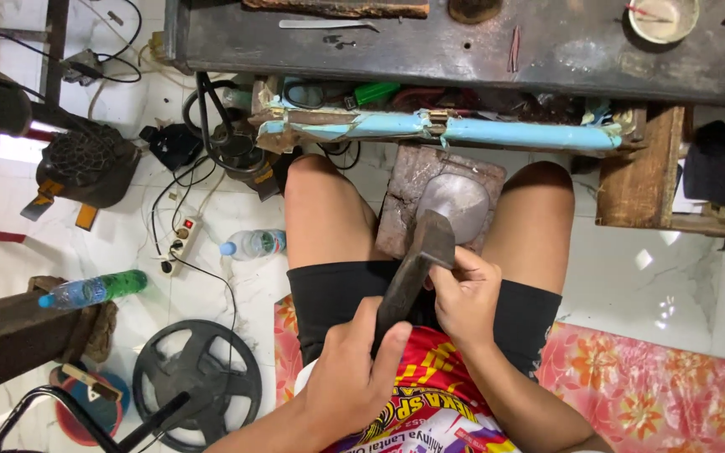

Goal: Hammering a small piece of metal on an anvil to shape it as part of a jewelry making process.

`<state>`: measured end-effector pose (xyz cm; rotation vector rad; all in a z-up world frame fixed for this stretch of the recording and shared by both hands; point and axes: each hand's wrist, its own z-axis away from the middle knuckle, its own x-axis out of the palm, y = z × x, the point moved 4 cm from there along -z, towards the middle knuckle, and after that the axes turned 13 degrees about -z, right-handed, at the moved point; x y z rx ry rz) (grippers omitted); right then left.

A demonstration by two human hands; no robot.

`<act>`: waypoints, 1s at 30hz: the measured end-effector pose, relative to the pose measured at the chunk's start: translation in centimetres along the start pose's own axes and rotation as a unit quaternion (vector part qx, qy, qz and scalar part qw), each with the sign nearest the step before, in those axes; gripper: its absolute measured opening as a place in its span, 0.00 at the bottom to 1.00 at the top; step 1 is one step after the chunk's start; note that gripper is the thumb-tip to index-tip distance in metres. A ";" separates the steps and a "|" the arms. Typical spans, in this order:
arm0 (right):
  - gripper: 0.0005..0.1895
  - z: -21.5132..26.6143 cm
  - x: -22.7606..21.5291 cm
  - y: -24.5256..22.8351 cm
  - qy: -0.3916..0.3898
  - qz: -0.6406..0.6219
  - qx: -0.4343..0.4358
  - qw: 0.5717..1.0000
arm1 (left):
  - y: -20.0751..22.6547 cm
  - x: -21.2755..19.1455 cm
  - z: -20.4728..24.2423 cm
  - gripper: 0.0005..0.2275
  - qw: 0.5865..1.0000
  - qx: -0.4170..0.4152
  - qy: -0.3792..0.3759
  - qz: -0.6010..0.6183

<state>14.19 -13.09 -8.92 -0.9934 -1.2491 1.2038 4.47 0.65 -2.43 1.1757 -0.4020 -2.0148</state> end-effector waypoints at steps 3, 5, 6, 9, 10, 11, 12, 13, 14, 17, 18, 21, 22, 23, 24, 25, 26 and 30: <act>0.05 -0.2 -0.3 0.1 -0.022 -0.004 -0.020 1.000 | 0.4 -0.3 0.5 0.15 0.997 0.066 0.041 0.021; 0.06 0.0 -0.2 0.1 -0.050 -0.001 -0.048 0.998 | 0.8 -0.5 0.8 0.13 0.987 0.128 0.087 0.041; 0.09 0.1 -0.3 0.3 -0.019 0.019 -0.022 0.999 | 0.5 -0.2 0.4 0.14 0.995 0.080 0.051 0.033; 0.10 0.1 0.0 0.2 0.017 0.020 0.005 1.000 | 0.4 -0.4 -0.2 0.15 0.999 0.024 0.004 0.020; 0.17 0.1 0.0 0.2 0.024 0.003 0.007 1.000 | 0.4 -0.5 -0.4 0.15 1.000 0.016 -0.008 0.014; 0.17 0.0 -0.3 0.5 0.026 0.003 0.007 1.000 | 0.4 -0.3 0.0 0.15 1.000 0.017 -0.010 0.013; 0.12 -0.2 -0.3 0.5 -0.005 0.002 -0.033 0.999 | 0.6 -0.5 0.3 0.15 0.998 0.047 0.032 0.018; 0.08 0.1 -0.4 0.6 -0.037 0.001 -0.070 0.997 | 0.7 -0.6 1.0 0.14 0.994 0.074 0.073 0.023; 0.08 0.2 -0.3 0.5 -0.035 0.000 -0.067 0.997 | 0.6 -0.5 0.9 0.14 0.995 0.072 0.070 0.022; 0.09 0.1 0.2 0.0 -0.018 -0.007 -0.045 0.999 | 0.3 -0.4 0.3 0.15 1.000 0.020 0.020 0.008; 0.10 0.0 0.4 -0.2 0.001 -0.008 -0.020 1.000 | 0.2 -0.4 0.0 0.16 1.000 -0.002 0.000 0.001; 0.13 0.0 0.3 -0.2 -0.001 -0.029 -0.018 0.999 | 0.4 -0.5 0.7 0.16 0.999 0.033 0.026 0.009; 0.10 0.1 0.3 -0.2 -0.025 -0.048 -0.040 0.998 | 0.7 -0.7 1.4 0.16 0.993 0.090 0.073 0.027; 0.10 0.2 0.2 0.1 -0.022 -0.048 -0.037 0.998 | 0.7 -0.6 1.3 0.16 0.993 0.089 0.070 0.026; 0.08 0.4 0.1 0.2 -0.022 -0.032 -0.042 0.998 | 0.5 -0.4 1.2 0.15 0.996 0.071 0.054 0.024; 0.06 0.1 0.1 0.3 -0.024 -0.017 -0.054 0.998 | 0.5 -0.3 0.9 0.14 0.997 0.057 0.045 0.022; 0.06 0.1 0.4 0.0 -0.025 -0.019 -0.057 0.998 | 0.6 -0.5 0.6 0.14 0.997 0.059 0.048 0.021; 0.12 -0.1 0.2 0.6 0.016 -0.028 -0.008 0.999 | 0.3 -0.4 0.7 0.16 0.999 0.029 0.033 -0.003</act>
